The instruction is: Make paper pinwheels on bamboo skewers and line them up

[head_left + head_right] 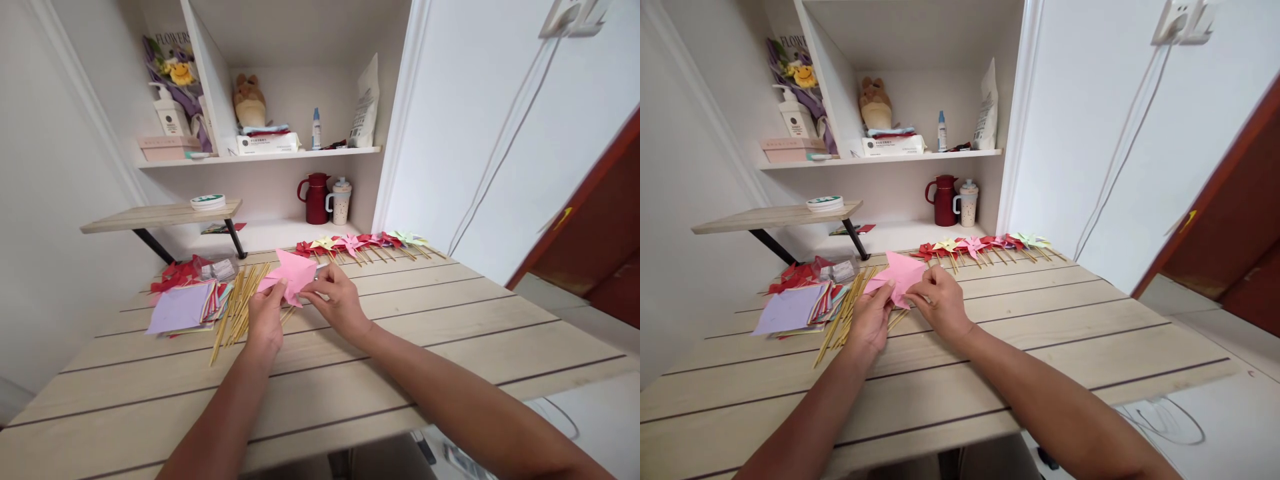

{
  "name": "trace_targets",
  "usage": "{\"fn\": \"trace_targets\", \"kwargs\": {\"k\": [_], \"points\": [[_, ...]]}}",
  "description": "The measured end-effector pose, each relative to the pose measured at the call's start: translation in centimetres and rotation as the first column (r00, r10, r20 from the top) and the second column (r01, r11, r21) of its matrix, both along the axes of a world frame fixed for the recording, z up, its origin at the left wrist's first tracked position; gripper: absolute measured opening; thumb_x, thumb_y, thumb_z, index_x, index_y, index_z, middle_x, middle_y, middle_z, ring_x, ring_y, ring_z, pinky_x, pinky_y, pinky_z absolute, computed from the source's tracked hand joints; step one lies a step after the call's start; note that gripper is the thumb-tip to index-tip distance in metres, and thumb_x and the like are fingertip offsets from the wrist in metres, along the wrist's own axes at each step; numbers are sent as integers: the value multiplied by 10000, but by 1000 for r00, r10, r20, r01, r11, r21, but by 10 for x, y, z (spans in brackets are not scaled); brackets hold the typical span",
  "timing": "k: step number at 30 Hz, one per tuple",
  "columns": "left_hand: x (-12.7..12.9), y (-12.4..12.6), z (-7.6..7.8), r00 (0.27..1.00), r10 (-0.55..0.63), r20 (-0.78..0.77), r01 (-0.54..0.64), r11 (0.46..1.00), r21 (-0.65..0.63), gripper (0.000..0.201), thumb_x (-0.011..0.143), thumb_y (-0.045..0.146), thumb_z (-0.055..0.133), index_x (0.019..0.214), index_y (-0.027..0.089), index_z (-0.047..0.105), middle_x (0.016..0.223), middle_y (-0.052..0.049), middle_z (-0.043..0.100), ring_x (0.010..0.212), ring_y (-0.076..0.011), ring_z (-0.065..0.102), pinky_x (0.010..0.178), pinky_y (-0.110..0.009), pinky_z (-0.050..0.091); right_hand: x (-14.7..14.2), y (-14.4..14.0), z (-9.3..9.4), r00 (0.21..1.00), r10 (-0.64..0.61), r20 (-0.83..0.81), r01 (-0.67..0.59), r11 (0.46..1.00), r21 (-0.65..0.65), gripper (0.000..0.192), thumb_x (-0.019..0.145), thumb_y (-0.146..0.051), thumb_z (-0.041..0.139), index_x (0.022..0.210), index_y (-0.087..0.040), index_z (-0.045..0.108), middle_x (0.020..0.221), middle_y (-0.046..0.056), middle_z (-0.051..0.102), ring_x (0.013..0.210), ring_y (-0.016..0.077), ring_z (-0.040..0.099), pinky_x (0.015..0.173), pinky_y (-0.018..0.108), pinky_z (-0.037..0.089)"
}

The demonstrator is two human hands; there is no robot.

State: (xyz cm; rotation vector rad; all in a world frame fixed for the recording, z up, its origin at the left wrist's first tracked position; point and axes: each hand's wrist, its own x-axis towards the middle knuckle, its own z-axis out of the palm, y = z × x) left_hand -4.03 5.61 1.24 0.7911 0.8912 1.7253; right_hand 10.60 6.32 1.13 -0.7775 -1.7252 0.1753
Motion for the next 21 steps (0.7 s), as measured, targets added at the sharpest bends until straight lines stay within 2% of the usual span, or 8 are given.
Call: {"fn": "trace_targets", "kwargs": {"k": [3, 11, 21], "points": [[1, -1, -1, 999, -11, -53, 11, 1000, 16, 186, 664, 270, 830, 765, 129, 762, 739, -45, 744, 685, -140, 662, 710, -256, 507, 0, 1, 0, 999, -32, -1, 32, 999, 37, 118, 878, -309, 710, 806, -240, 772, 805, 39, 510, 771, 188, 517, 692, 332, 435], [7, -4, -2, 986, 0, -168, 4, 1000, 24, 284, 661, 317, 846, 867, 130, 788, 868, -81, 772, 790, -172, 694, 751, -269, 514, 2, 4, 5, 994, -63, -95, 60, 997, -40, 115, 851, -292, 734, 753, -232, 741, 801, 24, 486, 765, 184, 519, 705, 340, 457], [8, -4, -3, 984, -21, -178, 27, 999, 32, 283, 681, 305, 839, 897, 132, 784, 914, -82, 777, 834, -188, 698, 788, -291, 523, 2, 5, 6, 983, -58, -172, 32, 988, -149, 118, 815, -255, 745, 707, -219, 711, 797, 22, 516, 781, 188, 548, 717, 341, 469]]}}
